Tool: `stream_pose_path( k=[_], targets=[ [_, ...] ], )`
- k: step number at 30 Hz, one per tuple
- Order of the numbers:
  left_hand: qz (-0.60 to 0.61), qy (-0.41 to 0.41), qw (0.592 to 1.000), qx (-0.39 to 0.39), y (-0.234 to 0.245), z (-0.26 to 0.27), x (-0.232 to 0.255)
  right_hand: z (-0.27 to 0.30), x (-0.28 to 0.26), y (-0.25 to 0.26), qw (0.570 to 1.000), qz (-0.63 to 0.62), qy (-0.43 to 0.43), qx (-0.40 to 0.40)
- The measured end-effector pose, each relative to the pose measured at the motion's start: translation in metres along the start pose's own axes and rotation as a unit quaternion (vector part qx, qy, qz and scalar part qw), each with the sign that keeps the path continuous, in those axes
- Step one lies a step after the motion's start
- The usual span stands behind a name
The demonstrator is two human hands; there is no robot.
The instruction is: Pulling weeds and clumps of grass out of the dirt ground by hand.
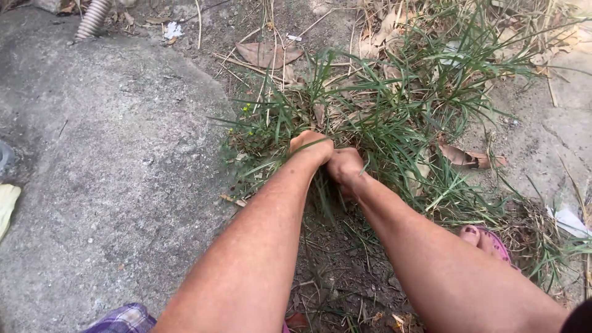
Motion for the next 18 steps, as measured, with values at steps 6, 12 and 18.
stream_pose_path(
  k=[6, 12, 18],
  targets=[
    [0.038, 0.021, 0.999, 0.006, -0.015, -0.023, -0.002, -0.002, 0.009, -0.007, 0.995, -0.091, 0.027, -0.009],
    [0.135, 0.012, 0.991, 0.013, -0.022, -0.002, -0.034, 0.04, 0.009, -0.039, 0.988, -0.105, 0.108, -0.03],
    [0.255, -0.001, 0.967, 0.024, -0.023, 0.042, -0.059, 0.09, -0.029, -0.009, 0.929, 0.26, 0.255, 0.068]
  ],
)
Point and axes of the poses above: each hand's wrist, its own z-axis away from the middle knuckle, its own y-axis out of the back of the hand, x = y × z, the point moved 8 cm from there along -z, towards the middle knuckle, and after that the axes turned 11 degrees about -x, right-handed, at the moved point
